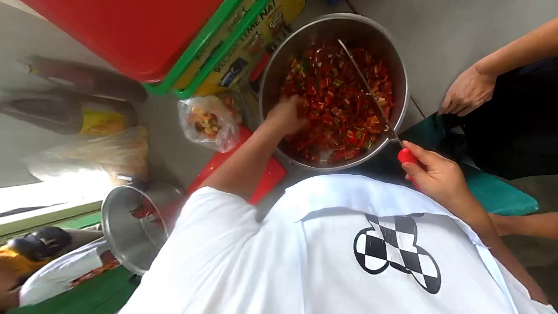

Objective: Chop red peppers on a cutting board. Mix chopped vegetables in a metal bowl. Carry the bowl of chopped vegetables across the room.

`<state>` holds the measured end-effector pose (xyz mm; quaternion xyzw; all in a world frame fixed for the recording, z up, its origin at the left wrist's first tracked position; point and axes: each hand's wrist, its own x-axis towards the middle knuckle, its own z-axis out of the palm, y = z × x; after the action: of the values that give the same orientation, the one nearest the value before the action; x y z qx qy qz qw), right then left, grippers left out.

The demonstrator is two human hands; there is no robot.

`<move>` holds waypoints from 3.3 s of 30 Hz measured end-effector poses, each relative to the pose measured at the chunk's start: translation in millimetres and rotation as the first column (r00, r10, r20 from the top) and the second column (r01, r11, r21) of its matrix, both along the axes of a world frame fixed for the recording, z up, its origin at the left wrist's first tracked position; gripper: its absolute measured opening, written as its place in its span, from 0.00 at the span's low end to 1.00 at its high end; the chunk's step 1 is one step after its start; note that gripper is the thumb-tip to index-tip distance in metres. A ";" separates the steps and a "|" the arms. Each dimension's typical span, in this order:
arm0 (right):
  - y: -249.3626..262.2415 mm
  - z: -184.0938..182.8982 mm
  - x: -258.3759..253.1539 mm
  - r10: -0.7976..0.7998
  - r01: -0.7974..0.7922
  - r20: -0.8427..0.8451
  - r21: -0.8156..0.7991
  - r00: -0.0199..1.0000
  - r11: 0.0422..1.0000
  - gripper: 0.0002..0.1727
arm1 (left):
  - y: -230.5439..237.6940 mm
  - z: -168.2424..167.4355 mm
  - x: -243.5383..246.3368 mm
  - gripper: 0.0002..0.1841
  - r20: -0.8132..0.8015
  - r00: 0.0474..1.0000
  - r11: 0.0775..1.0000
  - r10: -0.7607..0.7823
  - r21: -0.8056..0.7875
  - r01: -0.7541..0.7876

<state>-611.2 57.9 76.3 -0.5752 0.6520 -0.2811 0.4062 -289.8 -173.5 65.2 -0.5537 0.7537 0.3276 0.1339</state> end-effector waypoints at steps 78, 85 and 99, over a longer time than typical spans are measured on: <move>9.6 -12.0 6.8 0.084 -0.095 -0.120 -0.090 0.989 0.991 0.24 | -13.9 -27.7 -79.9 0.20 -0.626 0.437 0.715 0.645 0.292 -0.636; 3.1 -10.7 10.0 0.113 -0.139 -0.170 -0.150 0.979 0.979 0.22 | -9.8 -10.2 -79.0 0.12 -0.559 0.157 0.498 0.814 0.533 -0.683; -6.0 -8.8 6.7 0.036 -0.034 0.014 -0.115 0.999 0.993 0.27 | -18.1 -42.9 -0.4 0.48 -0.197 0.826 0.835 0.528 -0.057 -0.548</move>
<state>-604.4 51.9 67.5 -0.6067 0.6213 -0.3155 0.3826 -290.2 -191.5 22.3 -0.7197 0.5926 0.3566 -0.0611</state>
